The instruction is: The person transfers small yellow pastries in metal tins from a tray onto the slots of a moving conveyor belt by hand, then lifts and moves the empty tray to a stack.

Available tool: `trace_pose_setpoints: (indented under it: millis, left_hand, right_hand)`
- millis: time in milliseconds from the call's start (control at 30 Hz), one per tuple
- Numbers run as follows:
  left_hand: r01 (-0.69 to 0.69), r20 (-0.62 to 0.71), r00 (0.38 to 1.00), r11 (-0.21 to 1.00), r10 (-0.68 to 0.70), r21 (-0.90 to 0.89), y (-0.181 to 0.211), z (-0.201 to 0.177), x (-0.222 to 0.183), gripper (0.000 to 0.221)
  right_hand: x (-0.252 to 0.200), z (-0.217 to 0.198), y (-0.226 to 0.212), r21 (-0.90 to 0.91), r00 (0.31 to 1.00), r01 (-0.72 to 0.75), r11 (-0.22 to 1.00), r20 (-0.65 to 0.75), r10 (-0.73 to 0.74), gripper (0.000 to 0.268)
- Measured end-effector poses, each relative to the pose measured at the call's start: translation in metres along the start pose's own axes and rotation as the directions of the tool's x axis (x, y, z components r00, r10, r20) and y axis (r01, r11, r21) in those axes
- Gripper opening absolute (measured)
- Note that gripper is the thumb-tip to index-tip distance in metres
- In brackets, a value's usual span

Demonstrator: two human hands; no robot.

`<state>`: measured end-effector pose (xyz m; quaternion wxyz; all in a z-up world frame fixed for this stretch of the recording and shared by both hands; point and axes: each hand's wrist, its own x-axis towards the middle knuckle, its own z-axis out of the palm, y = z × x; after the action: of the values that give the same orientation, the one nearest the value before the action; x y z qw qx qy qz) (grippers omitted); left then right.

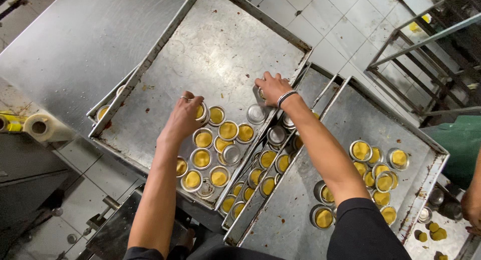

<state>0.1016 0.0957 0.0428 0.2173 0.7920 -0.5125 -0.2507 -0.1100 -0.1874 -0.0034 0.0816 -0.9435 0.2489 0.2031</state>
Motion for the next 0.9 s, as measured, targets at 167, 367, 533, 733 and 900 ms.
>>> trace_pose_setpoints:
  millis: [167,367,533,733,900]
  left_hand:
    - [-0.172,0.087,0.980,0.982,0.178,-0.077,0.006,-0.006,-0.013,0.068]
    - [-0.039,0.143,0.990,0.976,0.008,0.215,-0.037,0.026,-0.011,0.061]
    - [0.141,0.004,0.988,0.909,-0.155,0.393,-0.040,0.000,-0.041,0.057]
    - [0.278,-0.104,0.960,0.934,-0.260,0.225,-0.059,-0.011,-0.073,0.064]
    - [0.106,-0.124,0.984,0.983,-0.125,-0.151,-0.001,-0.004,-0.090,0.063]
  right_hand:
    - [-0.014,-0.042,-0.023,0.136,0.999,0.028,0.990,-0.029,-0.024,0.073]
    - [-0.052,-0.047,-0.125,0.327,0.972,0.137,0.935,0.135,-0.190,0.074]
    - [-0.049,0.017,-0.179,0.085,0.970,0.204,0.975,0.117,-0.213,0.075]
    - [-0.030,0.011,-0.163,-0.028,0.975,0.163,0.986,0.157,-0.157,0.083]
    - [-0.017,-0.030,-0.145,-0.014,0.981,0.144,0.989,0.134,-0.141,0.081]
